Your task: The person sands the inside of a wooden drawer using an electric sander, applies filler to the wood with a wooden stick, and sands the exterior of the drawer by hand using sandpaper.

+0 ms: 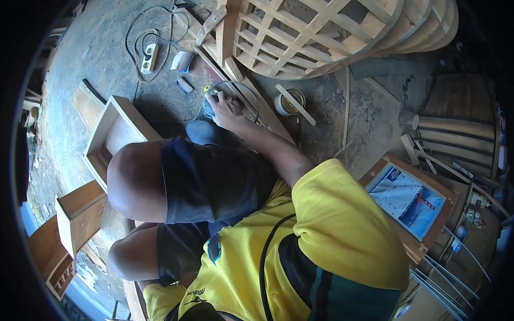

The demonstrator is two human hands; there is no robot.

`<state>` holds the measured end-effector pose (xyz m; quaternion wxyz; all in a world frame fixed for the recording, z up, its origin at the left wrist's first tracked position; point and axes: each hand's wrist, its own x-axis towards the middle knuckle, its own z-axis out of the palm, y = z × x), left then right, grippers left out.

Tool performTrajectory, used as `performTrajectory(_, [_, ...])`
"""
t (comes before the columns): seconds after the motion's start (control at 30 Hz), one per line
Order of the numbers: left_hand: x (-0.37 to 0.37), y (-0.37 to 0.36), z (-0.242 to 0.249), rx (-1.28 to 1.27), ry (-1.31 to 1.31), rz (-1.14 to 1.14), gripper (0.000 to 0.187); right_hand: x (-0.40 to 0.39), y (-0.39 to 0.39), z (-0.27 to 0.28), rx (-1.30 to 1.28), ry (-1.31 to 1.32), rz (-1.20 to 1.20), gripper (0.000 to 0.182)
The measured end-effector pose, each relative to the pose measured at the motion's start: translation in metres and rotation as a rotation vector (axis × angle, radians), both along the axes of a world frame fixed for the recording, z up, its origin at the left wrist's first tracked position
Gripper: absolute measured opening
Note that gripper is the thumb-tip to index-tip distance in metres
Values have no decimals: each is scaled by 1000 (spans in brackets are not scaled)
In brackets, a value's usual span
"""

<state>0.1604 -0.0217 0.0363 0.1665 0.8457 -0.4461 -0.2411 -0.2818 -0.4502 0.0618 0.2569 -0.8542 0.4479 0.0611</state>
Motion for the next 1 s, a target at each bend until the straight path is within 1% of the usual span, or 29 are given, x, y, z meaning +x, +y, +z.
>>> performTrajectory(0.1, [65,26,-10,-104,133,-61,39,-7,3,-3,-9,-47,-15,87])
performTrajectory(0.13, [82,33,-12,-172,164,-79,41,-16,5,-4,-35,-98,-3,84])
performTrajectory(0.17, [58,-12,85,181,51,-148,50,-32,6,-3,-40,-96,-1,84])
performTrajectory(0.2, [57,-20,118,253,-21,-78,52,-56,3,1,-79,-223,-38,85])
performTrajectory(0.23, [57,-26,145,267,-44,-12,55,-81,-1,6,-121,-351,-72,86])
performTrajectory(0.27, [70,-21,156,210,-52,32,56,-108,-2,12,-155,-327,-222,87])
performTrajectory(0.3, [76,-18,168,149,-78,56,52,-138,-4,17,-188,-305,-372,88])
performTrajectory(0.37, [79,-31,197,88,-72,46,48,-209,-15,-12,-420,-2,-462,99])
performTrajectory(0.4, [79,-43,209,82,-74,45,48,-222,-15,-19,-425,-6,-464,99])
performTrajectory(0.47, [71,-69,226,99,-97,27,47,-236,-12,-25,-359,158,-476,106])
performTrajectory(0.5, [68,-82,231,98,-102,25,47,-235,-14,-26,-359,153,-480,106])
performTrajectory(0.57, [59,-107,242,150,-183,-98,47,-231,-19,-27,-99,109,-559,107])
performTrajectory(0.6, [51,-119,247,148,-196,-145,48,-232,-19,-29,-106,111,-557,107])
performTrajectory(0.63, [45,-127,247,147,-200,-143,48,-229,-19,-26,-107,107,-556,107])
performTrajectory(0.73, [36,-142,226,65,-121,-183,49,-225,-16,-19,-76,159,-578,107])
performTrajectory(0.77, [16,-148,229,92,-119,-182,50,-227,-17,-22,-104,128,-578,106])
performTrajectory(0.83, [8,-139,212,113,-62,-250,52,-231,-17,-26,-124,99,-575,106])
performTrajectory(0.9, [0,-128,207,225,-33,-239,56,-230,-17,-28,-173,100,-598,105])
performTrajectory(0.93, [-1,-126,203,219,-10,-249,56,-229,-15,-25,-167,104,-592,99])
performTrajectory(0.97, [-1,-124,200,212,16,-260,56,-227,-14,-24,-164,105,-592,99])
performTrajectory(1.0, [0,-121,198,215,17,-260,56,-226,-12,-22,-166,53,-597,95])
